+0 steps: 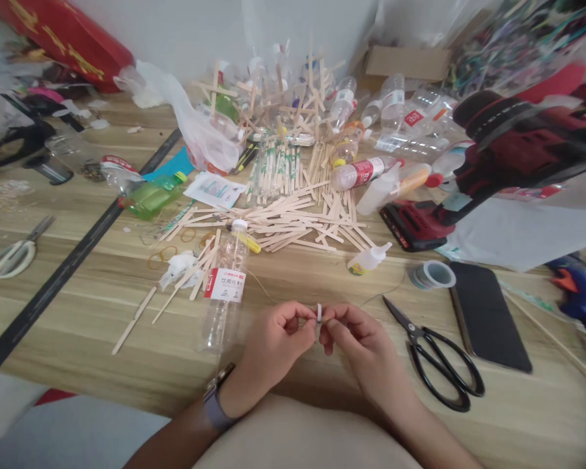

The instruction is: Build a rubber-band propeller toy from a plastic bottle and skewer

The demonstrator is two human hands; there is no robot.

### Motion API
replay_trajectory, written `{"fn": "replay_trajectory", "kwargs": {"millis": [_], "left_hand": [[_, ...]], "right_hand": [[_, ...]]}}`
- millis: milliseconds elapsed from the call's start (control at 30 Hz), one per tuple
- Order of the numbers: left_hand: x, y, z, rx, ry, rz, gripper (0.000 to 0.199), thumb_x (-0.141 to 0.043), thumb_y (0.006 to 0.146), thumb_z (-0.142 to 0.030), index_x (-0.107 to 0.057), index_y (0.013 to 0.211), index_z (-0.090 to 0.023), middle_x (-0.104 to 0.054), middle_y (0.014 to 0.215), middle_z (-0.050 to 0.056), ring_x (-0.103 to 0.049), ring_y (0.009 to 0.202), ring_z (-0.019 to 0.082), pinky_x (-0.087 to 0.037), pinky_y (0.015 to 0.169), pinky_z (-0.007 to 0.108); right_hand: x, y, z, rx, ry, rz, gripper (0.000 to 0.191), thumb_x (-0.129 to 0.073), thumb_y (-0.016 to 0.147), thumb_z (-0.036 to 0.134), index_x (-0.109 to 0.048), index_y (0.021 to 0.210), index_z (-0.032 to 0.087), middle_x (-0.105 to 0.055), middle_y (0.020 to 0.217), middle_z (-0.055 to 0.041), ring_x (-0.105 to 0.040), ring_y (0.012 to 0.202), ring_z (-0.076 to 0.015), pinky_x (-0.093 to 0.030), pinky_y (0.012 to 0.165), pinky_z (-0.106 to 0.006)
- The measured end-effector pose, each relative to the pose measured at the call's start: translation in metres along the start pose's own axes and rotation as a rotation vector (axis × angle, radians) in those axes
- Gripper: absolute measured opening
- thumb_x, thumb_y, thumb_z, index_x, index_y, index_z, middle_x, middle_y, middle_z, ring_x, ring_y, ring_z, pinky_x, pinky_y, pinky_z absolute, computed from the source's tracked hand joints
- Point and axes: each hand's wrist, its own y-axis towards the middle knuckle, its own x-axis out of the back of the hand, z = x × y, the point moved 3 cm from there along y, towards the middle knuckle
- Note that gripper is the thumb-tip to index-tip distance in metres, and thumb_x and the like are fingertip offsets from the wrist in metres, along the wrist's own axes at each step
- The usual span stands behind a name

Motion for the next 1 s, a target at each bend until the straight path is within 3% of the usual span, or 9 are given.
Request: {"fn": "replay_trajectory", "kwargs": {"millis": [167, 367, 533, 633, 733, 800, 867, 933, 1000], "left_hand": [[-0.001, 0.002, 0.002, 0.051, -0.074, 0.027, 0.018, -0.057, 0.076, -0.029, -0.069, 0.071, -0.016, -0.05, 0.052, -0.004, -0.035, 0.047, 0.009, -0.023, 0.046, 0.023], [-0.003, 0.0, 0.002, 0.038, -0.121, 0.021, 0.019, -0.058, 0.076, -0.029, -0.071, 0.076, -0.016, -0.059, 0.059, -0.001, -0.041, 0.052, 0.01, -0.028, 0.049, 0.022], [-0.001, 0.001, 0.001, -0.065, -0.021, 0.006, 0.02, -0.056, 0.083, -0.03, -0.072, 0.083, -0.016, -0.061, 0.062, -0.001, -0.046, 0.054, 0.011, -0.033, 0.051, 0.023], [0.003, -0.006, -0.009, -0.244, 0.111, -0.002, 0.021, -0.057, 0.086, -0.028, -0.074, 0.095, -0.018, -0.07, 0.093, 0.007, -0.062, 0.082, 0.017, -0.045, 0.066, 0.025], [0.008, -0.022, -0.022, -0.402, 0.253, 0.01, 0.028, -0.059, 0.088, -0.029, -0.07, 0.113, -0.022, -0.059, 0.134, 0.009, -0.057, 0.115, 0.023, -0.049, 0.083, 0.029], [0.015, -0.036, -0.028, -0.497, 0.334, -0.011, 0.027, -0.057, 0.091, -0.028, -0.069, 0.114, -0.023, -0.059, 0.136, 0.007, -0.054, 0.121, 0.023, -0.047, 0.093, 0.032], [0.028, -0.048, -0.03, -0.571, 0.408, -0.117, 0.022, -0.055, 0.092, -0.026, -0.068, 0.11, -0.023, -0.067, 0.122, 0.007, -0.057, 0.115, 0.021, -0.044, 0.1, 0.035], [0.046, -0.057, -0.026, -0.588, 0.521, -0.342, 0.021, -0.054, 0.093, -0.026, -0.065, 0.111, -0.022, -0.068, 0.111, 0.008, -0.058, 0.11, 0.021, -0.045, 0.099, 0.036], [0.064, -0.063, -0.015, -0.526, 0.698, -0.596, 0.03, -0.055, 0.092, -0.032, -0.059, 0.12, -0.021, -0.065, 0.116, 0.012, -0.056, 0.114, 0.027, -0.043, 0.101, 0.045]], "right_hand": [[-0.001, -0.001, 0.001, 0.069, -0.068, -0.018, 0.017, -0.061, 0.084, 0.034, -0.06, 0.077, 0.019, -0.063, 0.063, -0.0011, -0.058, 0.052, -0.0119, -0.048, 0.047, -0.021], [-0.001, -0.004, 0.001, 0.135, -0.094, -0.046, 0.013, -0.06, 0.085, 0.029, -0.063, 0.077, 0.018, -0.071, 0.089, -0.008, -0.063, 0.059, -0.012, -0.051, 0.05, -0.021], [0.003, -0.002, 0.001, 0.156, -0.091, -0.08, 0.014, -0.061, 0.085, 0.029, -0.062, 0.076, 0.018, -0.073, 0.094, -0.0085, -0.06, 0.053, -0.0102, -0.052, 0.05, -0.022], [0.013, 0.003, 0.0, 0.142, -0.096, -0.164, 0.016, -0.063, 0.085, 0.032, -0.064, 0.078, 0.018, -0.072, 0.099, -0.0094, -0.062, 0.058, -0.0122, -0.055, 0.056, -0.025], [0.025, 0.007, -0.002, 0.119, -0.101, -0.277, 0.016, -0.065, 0.084, 0.034, -0.066, 0.081, 0.018, -0.071, 0.1, -0.0084, -0.063, 0.066, -0.014, -0.054, 0.062, -0.027], [0.032, 0.009, -0.003, 0.123, -0.129, -0.343, 0.017, -0.065, 0.084, 0.035, -0.066, 0.083, 0.019, -0.071, 0.099, -0.0074, -0.061, 0.07, -0.0143, -0.052, 0.066, -0.027], [0.036, 0.009, -0.004, 0.139, -0.159, -0.391, 0.017, -0.065, 0.084, 0.036, -0.066, 0.082, 0.019, -0.071, 0.096, -0.0062, -0.06, 0.074, -0.0155, -0.049, 0.07, -0.029], [0.038, 0.009, -0.005, 0.164, -0.168, -0.425, 0.017, -0.065, 0.084, 0.035, -0.065, 0.078, 0.02, -0.07, 0.093, -0.0052, -0.061, 0.081, -0.0174, -0.047, 0.076, -0.03], [0.039, 0.008, -0.006, 0.181, -0.138, -0.456, 0.017, -0.064, 0.085, 0.036, -0.063, 0.077, 0.02, -0.07, 0.093, -0.0042, -0.061, 0.087, -0.0183, -0.045, 0.081, -0.032]]}}
